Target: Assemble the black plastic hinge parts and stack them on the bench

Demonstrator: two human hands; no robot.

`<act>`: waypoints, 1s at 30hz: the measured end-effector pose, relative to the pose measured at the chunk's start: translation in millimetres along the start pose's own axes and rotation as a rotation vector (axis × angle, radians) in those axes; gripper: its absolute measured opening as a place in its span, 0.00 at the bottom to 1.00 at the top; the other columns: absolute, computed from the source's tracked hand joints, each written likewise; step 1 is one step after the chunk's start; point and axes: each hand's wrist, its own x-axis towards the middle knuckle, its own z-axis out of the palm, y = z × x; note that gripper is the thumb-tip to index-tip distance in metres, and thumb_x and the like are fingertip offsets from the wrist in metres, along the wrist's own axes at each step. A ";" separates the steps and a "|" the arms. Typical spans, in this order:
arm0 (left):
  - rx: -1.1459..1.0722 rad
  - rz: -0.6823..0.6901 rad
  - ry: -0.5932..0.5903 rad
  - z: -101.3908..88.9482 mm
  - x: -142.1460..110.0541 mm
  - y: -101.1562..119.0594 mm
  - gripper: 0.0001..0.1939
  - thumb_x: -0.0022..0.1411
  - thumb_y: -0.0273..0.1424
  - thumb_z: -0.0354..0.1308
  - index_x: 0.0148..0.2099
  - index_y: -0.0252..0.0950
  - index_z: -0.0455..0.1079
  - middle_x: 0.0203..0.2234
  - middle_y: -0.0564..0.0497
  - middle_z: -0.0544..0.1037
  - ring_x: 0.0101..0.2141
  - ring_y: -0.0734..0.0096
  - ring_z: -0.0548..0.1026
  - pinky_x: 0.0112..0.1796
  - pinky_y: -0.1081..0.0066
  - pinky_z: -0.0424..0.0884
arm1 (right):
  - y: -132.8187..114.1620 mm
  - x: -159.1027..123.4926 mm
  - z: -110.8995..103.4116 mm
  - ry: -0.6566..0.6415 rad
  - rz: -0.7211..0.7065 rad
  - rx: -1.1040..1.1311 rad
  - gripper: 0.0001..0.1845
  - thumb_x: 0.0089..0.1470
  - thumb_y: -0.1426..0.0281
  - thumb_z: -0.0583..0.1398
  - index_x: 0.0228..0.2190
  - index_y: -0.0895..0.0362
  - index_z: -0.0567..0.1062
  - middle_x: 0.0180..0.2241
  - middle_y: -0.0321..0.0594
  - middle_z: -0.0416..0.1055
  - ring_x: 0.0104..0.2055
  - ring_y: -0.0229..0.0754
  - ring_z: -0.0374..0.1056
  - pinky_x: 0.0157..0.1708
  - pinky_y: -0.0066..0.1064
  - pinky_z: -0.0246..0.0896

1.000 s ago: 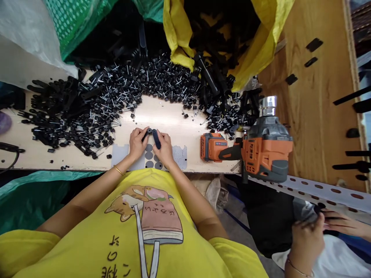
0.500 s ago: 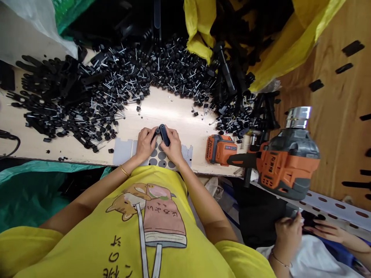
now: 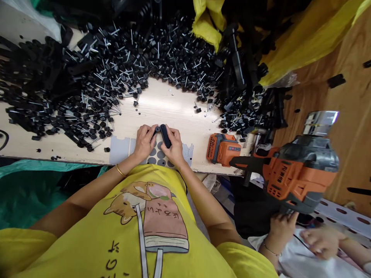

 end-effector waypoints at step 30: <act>-0.136 0.270 -0.008 -2.5 47.3 -20.8 0.17 0.66 0.29 0.45 0.54 0.33 0.64 0.31 0.48 0.64 0.35 0.65 0.65 0.39 0.64 0.65 | 2.3 9.0 -5.9 -0.029 0.011 0.023 0.42 0.43 0.76 0.55 0.61 0.52 0.55 0.45 0.44 0.59 0.48 0.47 0.60 0.47 0.39 0.64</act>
